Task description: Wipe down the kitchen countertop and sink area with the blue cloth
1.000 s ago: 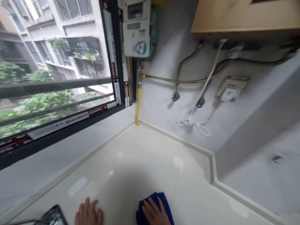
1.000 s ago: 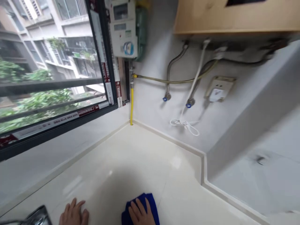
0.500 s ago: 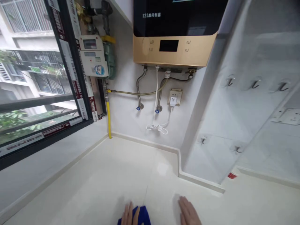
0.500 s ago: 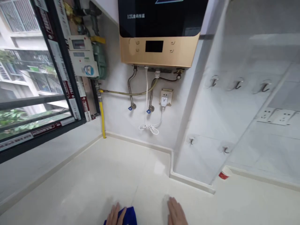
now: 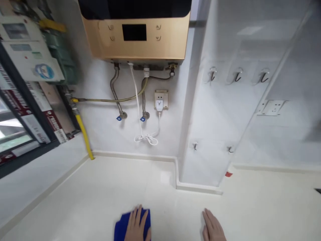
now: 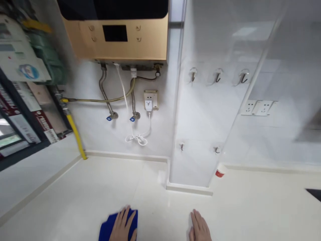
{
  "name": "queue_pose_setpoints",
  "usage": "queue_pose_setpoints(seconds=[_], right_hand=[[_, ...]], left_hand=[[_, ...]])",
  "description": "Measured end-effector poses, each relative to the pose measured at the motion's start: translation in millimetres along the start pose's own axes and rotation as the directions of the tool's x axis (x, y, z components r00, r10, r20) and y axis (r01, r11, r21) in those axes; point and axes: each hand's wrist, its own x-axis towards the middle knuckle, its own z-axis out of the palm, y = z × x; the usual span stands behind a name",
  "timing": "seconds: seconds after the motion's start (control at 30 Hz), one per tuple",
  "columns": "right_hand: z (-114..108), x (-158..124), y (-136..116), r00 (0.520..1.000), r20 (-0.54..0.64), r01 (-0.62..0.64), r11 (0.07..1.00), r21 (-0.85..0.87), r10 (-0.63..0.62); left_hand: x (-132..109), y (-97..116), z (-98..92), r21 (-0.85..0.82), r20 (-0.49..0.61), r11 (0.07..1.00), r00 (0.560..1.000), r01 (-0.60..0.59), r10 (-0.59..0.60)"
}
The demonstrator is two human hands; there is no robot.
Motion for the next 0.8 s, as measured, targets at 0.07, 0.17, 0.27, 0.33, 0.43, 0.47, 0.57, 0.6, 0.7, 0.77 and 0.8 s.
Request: queue_pose_setpoints(seconds=[0.07,0.17,0.27,0.33,0.43,0.47,0.57,0.6,0.7,0.77,0.8], right_hand=[[-6,1,-1,1.000,0.019,0.019,1.000,-0.012,-0.019],[-12,6,-7,0.999,-0.012,0.034,0.999,-0.021,-0.034],[-15,11,-15,0.998,-0.052,0.034,0.999,-0.039,-0.036],[-15,13,-20,0.998,-0.057,0.009,0.999,-0.037,-0.011],[-15,19,-27,0.997,-0.041,-0.068,0.997,-0.027,0.066],[-15,21,-28,0.995,-0.032,-0.091,0.995,-0.029,0.090],[-19,30,-31,0.990,0.023,-0.135,0.990,-0.040,0.136],[-21,32,-31,0.987,0.052,-0.147,0.988,-0.043,0.149],[-28,37,-34,0.974,0.125,-0.187,0.981,-0.043,0.191],[-31,39,-35,0.967,0.147,-0.204,0.978,-0.034,0.207],[-32,39,-35,0.965,0.154,-0.209,0.978,-0.028,0.211]], left_hand=[[40,-4,12.1,-0.058,0.042,0.998,0.999,0.008,-0.006],[101,-7,33.2,-0.127,0.221,0.986,0.972,0.106,-0.076],[150,-9,49.7,-0.197,0.331,0.968,0.940,0.157,-0.086],[169,-11,58.5,-0.229,0.357,0.962,0.932,0.147,-0.057],[180,-17,72.0,-0.230,0.368,0.968,0.930,0.097,-0.006],[181,-19,76.0,-0.227,0.370,0.971,0.929,0.077,0.012],[177,-24,81.4,-0.241,0.371,0.970,0.926,0.017,0.076],[174,-25,80.3,-0.256,0.367,0.967,0.925,-0.004,0.101],[161,-26,70.4,-0.337,0.339,0.939,0.920,-0.075,0.195],[148,-27,61.3,-0.398,0.303,0.909,0.918,-0.121,0.255],[141,-28,57.0,-0.410,0.279,0.903,0.926,-0.124,0.254]])
